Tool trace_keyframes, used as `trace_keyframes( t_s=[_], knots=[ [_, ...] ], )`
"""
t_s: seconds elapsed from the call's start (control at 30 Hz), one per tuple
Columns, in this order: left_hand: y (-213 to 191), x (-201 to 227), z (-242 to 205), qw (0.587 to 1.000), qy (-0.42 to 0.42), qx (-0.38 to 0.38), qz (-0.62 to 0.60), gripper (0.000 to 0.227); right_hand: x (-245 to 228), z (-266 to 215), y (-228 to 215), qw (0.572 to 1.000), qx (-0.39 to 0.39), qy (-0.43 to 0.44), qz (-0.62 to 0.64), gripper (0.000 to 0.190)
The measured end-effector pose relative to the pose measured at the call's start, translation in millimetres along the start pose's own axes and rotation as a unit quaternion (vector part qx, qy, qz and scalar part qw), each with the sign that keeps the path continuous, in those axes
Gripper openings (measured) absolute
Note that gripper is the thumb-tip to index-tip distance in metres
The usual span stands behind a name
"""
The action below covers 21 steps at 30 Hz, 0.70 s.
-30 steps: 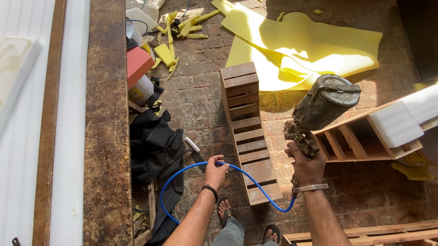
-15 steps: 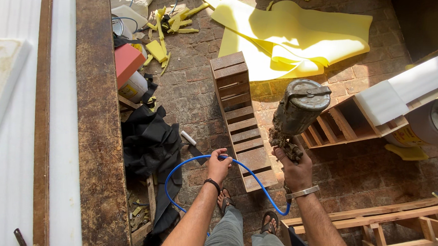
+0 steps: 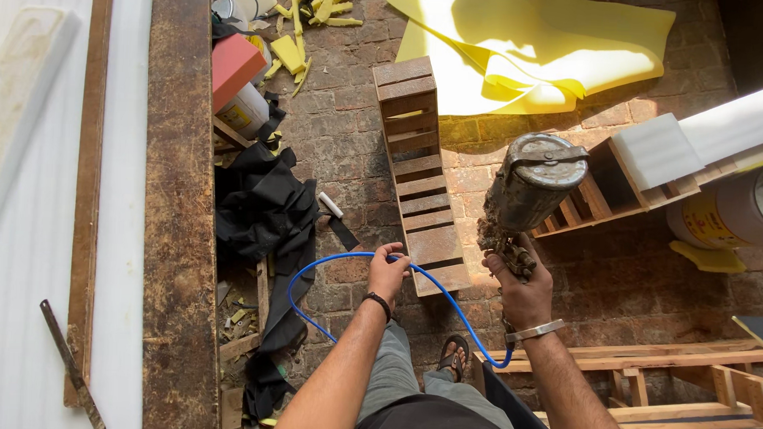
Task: The person cuts a white foam sheet to fit a curved wooden frame using a hand saw, then sands the frame's edges with a sanding block. Finally, the person uses a pneumatic spray gun to apply a finish to the wooden frame.
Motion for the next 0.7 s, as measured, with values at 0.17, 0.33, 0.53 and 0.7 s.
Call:
trace_keyframes(
  t_s=[0.17, 0.33, 0.53, 0.7],
  knots=[
    [11.2, -9.1, -24.4, 1.000, -0.006, -0.005, 0.011, 0.039, 19.6, -21.3, -15.6, 0.999, -0.019, 0.025, 0.034, 0.067],
    [21.1, -10.1, -45.0, 1.000, 0.005, -0.010, 0.024, 0.039, 27.0, -40.2, -28.8, 0.999, -0.019, 0.034, -0.014, 0.066],
    [26.1, -12.6, -57.0, 1.000, 0.015, -0.014, 0.019, 0.040, 25.3, -49.9, -40.6, 0.999, -0.018, 0.017, -0.021, 0.057],
    [27.1, -17.4, -63.8, 1.000, 0.017, -0.018, 0.007, 0.041, 29.0, -60.2, -46.5, 0.999, -0.023, 0.010, 0.029, 0.060]
  ],
)
Point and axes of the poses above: each hand's wrist, its own z-axis towards the middle knuckle, its own y-axis out of the palm, x = y × z, the point moved 10 cm from there along z, towards the middle knuckle, and after that the axes turned 3 degrees about y, right-handed, at the moved point
